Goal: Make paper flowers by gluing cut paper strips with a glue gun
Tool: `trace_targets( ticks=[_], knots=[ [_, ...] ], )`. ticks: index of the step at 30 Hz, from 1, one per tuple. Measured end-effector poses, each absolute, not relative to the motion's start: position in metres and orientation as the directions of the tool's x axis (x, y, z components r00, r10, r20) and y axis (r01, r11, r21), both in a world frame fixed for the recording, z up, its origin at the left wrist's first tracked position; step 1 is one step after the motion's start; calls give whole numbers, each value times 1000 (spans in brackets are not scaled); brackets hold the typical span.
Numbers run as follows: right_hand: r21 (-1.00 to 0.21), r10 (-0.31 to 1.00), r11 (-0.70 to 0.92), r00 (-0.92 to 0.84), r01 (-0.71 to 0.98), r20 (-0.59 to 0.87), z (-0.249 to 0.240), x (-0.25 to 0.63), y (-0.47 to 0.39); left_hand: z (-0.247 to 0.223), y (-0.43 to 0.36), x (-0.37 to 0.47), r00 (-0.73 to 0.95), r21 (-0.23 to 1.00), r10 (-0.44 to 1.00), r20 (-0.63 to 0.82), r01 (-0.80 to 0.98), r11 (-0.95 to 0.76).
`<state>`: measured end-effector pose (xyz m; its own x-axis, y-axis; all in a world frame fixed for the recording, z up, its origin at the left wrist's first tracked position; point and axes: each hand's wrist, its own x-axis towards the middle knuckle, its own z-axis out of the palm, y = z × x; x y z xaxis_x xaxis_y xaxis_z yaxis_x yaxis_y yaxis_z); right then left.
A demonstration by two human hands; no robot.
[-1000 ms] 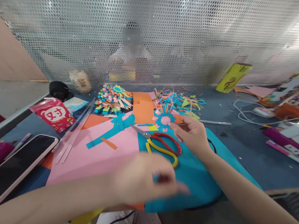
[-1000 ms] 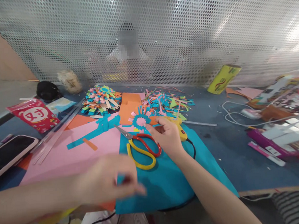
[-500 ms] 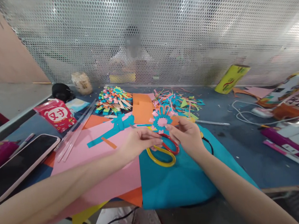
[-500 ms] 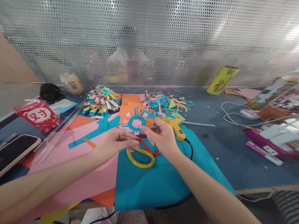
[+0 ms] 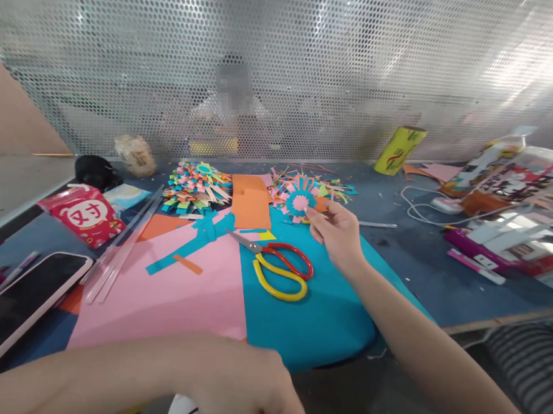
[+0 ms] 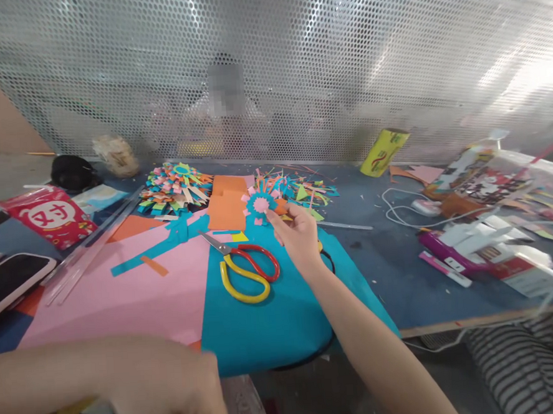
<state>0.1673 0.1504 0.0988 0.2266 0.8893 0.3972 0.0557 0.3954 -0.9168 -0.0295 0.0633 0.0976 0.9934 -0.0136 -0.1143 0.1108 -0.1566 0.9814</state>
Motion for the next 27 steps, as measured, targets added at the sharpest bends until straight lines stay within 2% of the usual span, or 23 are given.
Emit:
trace_targets(
  ticks=[2, 3, 4, 5, 6, 7, 8, 12, 15, 19, 22, 23, 25, 27],
  knots=[
    [-922, 903, 385, 196, 31, 383, 99, 166, 150, 105, 77, -30, 963, 969, 116, -245, 246, 6],
    [-925, 909, 379, 181, 19, 376, 99, 166, 150, 107, 86, -30, 926, 959, 250, -284, 271, 85],
    [-927, 914, 374, 168, 7, 370, 99, 165, 150, 107, 97, -30, 852, 962, 450, -268, 258, 86],
    [-930, 918, 369, 158, -3, 364, 99, 165, 149, 106, 107, -30, 711, 975, 682, -172, 219, 17],
    [-932, 922, 362, 148, -11, 356, 99, 165, 149, 103, 118, -30, 557, 976, 829, -39, 200, -89],
    [-935, 927, 355, 139, -16, 349, 99, 164, 150, 99, 127, -29, 440, 967, 896, 65, 194, -165],
    [-938, 931, 346, 129, -20, 341, 98, 163, 150, 96, 135, -28, 395, 966, 913, 98, 184, -183],
    [-949, 946, 313, 93, -20, 310, 96, 159, 151, 90, 153, -14, 431, 988, 892, 133, 10, -151],
    [-953, 950, 302, 86, -11, 300, 94, 159, 152, 93, 157, 4, 429, 995, 902, 56, -101, -13],
    [-946, 937, 323, 140, 10, 322, 94, 164, 153, 97, 149, 23, 467, 976, 881, -77, -146, 163],
    [-939, 920, 341, 192, 39, 342, 95, 169, 155, 98, 125, 25, 594, 983, 802, -64, -103, 154],
    [-938, 916, 343, 202, 52, 346, 95, 170, 156, 98, 114, 24, 666, 991, 745, -41, -70, 117],
    [-935, 910, 345, 215, 83, 354, 95, 172, 157, 98, 89, 19, 839, 999, 543, 8, -26, 26],
    [-931, 904, 346, 223, 118, 365, 96, 173, 157, 97, 63, 11, 977, 980, 206, 55, -13, -197]
  ],
)
